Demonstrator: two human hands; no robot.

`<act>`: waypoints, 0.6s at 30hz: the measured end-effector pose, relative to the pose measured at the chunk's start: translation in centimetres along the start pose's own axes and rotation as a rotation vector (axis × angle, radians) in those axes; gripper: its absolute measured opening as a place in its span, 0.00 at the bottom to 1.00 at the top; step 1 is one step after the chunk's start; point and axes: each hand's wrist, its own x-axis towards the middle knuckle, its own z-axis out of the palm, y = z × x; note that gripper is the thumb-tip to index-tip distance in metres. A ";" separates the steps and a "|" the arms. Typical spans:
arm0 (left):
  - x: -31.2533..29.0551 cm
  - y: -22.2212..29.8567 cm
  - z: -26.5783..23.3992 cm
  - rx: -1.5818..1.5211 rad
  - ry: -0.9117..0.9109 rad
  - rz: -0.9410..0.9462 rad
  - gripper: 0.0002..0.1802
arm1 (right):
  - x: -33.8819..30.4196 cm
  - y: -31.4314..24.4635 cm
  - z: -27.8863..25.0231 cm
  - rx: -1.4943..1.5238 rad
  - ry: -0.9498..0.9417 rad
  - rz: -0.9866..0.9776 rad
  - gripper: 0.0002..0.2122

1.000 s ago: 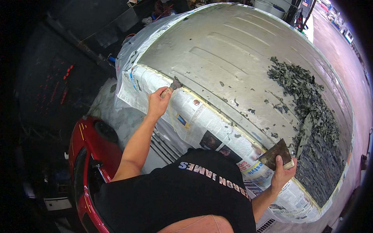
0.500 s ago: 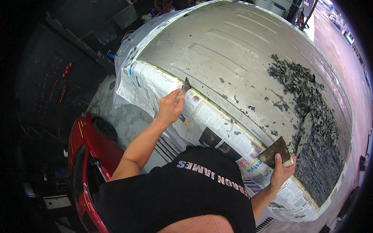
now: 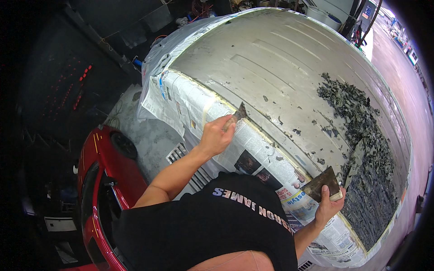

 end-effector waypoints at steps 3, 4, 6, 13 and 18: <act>0.6 -0.5 -1.6 0.015 0.060 -0.076 0.18 | 0.0 0.4 -0.5 0.004 0.016 -0.006 0.13; 1.2 -0.8 -2.4 0.032 0.059 -0.138 0.18 | 0.0 0.3 -0.5 0.011 0.024 -0.006 0.13; 2.2 -1.9 -3.1 0.080 0.057 -0.166 0.19 | -0.1 0.1 -0.3 0.015 0.027 0.004 0.13; 2.3 -4.7 -1.6 0.187 0.043 0.034 0.19 | -0.7 -0.8 0.4 0.020 0.045 0.027 0.12; 1.9 -2.8 -1.0 0.150 0.002 0.022 0.18 | -0.6 -0.7 0.2 -0.006 0.006 0.038 0.13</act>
